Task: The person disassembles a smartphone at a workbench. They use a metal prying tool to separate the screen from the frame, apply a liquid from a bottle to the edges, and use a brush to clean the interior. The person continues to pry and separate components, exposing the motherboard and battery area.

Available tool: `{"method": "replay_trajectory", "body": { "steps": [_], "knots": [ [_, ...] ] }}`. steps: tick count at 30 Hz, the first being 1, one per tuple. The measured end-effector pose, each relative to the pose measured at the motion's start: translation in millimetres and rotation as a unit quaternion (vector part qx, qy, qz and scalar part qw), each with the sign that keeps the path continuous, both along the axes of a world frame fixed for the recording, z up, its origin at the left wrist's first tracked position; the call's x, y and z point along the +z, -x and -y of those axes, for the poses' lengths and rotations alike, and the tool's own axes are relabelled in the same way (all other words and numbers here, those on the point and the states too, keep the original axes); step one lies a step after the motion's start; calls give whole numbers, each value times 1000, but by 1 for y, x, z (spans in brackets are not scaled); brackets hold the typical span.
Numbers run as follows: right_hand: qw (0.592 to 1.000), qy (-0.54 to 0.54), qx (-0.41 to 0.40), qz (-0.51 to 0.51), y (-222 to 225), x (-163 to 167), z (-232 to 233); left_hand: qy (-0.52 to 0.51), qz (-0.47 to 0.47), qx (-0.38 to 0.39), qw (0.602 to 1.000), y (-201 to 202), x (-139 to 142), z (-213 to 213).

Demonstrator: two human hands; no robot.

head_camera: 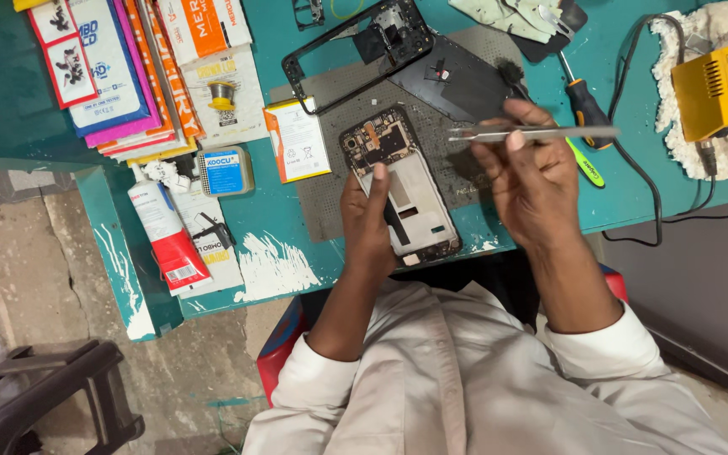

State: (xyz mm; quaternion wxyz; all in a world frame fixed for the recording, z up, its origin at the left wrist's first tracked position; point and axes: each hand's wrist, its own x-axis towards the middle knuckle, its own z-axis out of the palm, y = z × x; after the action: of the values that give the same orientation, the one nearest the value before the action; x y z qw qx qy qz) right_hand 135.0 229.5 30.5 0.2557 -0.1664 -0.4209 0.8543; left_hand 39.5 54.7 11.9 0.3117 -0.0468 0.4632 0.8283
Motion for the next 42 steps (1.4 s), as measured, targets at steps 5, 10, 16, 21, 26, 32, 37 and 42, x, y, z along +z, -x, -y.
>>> {"method": "replay_trajectory", "body": {
  "steps": [5,10,16,21,26,32,37,42],
  "knots": [
    [1000,18,6,0,8,-1,5,-6,-77,17,997,-4,-4,-3],
    [1000,-1,5,13,7,-5,8,54,-171,20,984,-6,-5,-4],
    [988,-152,-17,25,2,-12,10,64,-176,4,982,-13,-6,-8],
    [974,-224,-17,35,-3,-8,12,67,-178,3,982,-16,-11,-8],
    [971,-234,-17,44,-3,-4,15,56,-173,8,983,-17,-13,-9],
    [969,-246,-9,39,-3,-6,12,51,-183,14,982,-18,-15,-9],
    [960,-278,-4,36,-4,-7,10,48,-177,8,983,-18,-15,-9],
    [944,-329,1,39,0,-3,9,51,-178,-1,983,-17,-13,-8]
  ]
}}
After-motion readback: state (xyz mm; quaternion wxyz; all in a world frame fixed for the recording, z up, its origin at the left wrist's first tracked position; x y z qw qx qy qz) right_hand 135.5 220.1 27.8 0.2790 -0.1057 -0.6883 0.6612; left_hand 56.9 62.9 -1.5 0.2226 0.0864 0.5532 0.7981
